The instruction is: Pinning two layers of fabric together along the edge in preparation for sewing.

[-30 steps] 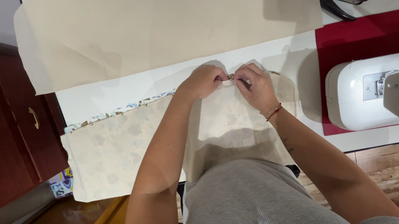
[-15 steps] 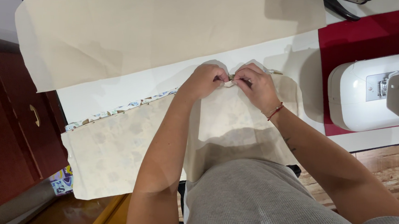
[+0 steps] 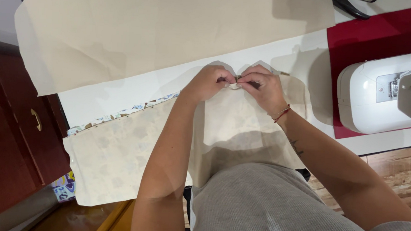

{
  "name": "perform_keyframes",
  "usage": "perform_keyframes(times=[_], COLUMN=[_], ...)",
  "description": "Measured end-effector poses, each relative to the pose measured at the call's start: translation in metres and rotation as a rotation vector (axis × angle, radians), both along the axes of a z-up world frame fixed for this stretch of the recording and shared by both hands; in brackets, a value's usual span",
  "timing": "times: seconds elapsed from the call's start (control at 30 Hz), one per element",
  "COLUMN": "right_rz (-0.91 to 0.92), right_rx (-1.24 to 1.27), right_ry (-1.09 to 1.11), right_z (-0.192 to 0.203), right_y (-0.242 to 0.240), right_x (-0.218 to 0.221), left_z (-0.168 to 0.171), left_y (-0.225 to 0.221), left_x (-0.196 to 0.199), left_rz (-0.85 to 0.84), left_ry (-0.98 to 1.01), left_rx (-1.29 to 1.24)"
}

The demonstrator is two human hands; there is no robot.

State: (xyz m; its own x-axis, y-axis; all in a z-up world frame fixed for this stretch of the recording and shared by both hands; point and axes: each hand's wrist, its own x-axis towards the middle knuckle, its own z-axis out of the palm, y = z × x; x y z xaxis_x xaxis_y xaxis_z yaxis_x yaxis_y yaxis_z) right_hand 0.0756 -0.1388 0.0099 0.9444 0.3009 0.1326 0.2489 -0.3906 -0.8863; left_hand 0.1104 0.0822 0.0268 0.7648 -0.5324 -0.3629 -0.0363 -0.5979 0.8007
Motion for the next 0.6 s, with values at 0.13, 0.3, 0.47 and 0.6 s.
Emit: perform_keyframes(times=[0.13,0.3,0.47,0.6], right_rz=[0.06,0.19,0.362,0.202], right_rx=[-0.011,0.028,-0.178,-0.185], right_ry=[-0.008,-0.041,-0.174,-0.198], right_z=[-0.003,0.017,0.027,0.016], right_y=[-0.009,-0.017,-0.022,-0.051], right_x=[0.005,0.003,0.004,0.008], left_z=[0.007,-0.003,-0.02,-0.051], left_y=[0.002,0.003,-0.003,-0.01], left_x=[0.001,0.002,-0.002,-0.015], left_rz=[-0.007,-0.038,-0.007,0.015], left_ry=[0.007,0.004,-0.094,-0.291], left_rx=[-0.035,0.031,0.067,0.277])
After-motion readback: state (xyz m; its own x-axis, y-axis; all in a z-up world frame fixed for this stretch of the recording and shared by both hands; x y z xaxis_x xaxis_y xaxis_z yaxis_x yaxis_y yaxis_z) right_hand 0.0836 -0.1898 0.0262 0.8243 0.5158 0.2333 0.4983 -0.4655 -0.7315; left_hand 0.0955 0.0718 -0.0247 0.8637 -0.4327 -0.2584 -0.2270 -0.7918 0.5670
